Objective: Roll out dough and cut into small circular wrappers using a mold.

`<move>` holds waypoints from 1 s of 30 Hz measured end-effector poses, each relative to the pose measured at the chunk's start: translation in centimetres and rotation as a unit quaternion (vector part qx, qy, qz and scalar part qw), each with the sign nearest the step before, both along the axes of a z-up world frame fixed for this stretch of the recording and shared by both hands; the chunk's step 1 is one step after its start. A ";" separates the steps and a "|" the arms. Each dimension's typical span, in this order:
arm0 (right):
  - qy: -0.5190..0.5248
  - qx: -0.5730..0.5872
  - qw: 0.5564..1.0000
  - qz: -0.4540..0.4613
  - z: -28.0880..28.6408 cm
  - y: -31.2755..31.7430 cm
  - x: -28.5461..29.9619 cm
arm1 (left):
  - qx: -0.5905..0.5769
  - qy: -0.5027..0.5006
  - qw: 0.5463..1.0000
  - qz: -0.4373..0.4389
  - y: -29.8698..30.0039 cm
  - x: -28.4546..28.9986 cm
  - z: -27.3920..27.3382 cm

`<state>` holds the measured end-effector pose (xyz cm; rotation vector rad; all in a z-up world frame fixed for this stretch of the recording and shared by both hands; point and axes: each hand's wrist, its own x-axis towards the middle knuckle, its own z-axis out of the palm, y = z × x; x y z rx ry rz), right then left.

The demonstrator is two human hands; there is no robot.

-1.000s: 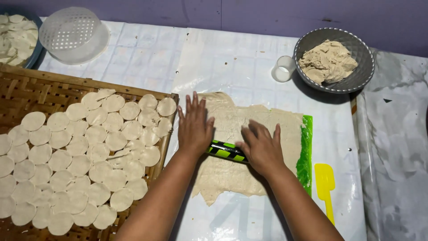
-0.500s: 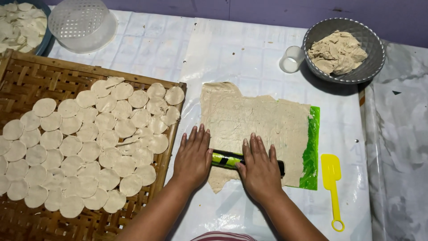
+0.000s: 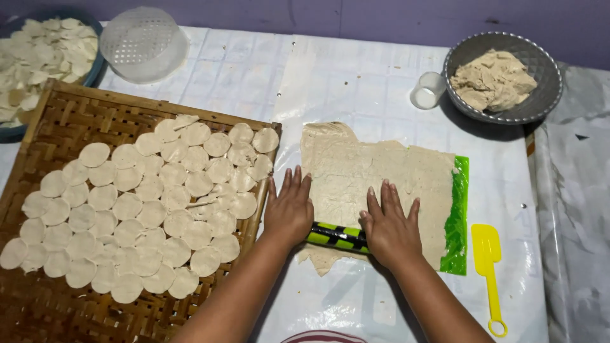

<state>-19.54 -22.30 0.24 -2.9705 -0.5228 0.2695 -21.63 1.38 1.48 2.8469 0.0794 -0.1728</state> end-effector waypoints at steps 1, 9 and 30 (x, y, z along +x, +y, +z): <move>-0.005 0.004 1.000 0.005 0.1 0.2 -0.4 | 0.004 -0.005 1.000 0.005 0.3 -0.4 -0.3; -0.120 0.035 0.992 0.033 0.2 -0.4 -6.8 | 0.022 -0.050 0.998 -0.036 0.1 -6.9 -1.6; 0.237 0.611 0.726 0.210 -2.4 -22.9 -14.3 | -0.107 -0.113 0.988 0.012 0.4 -11.2 2.5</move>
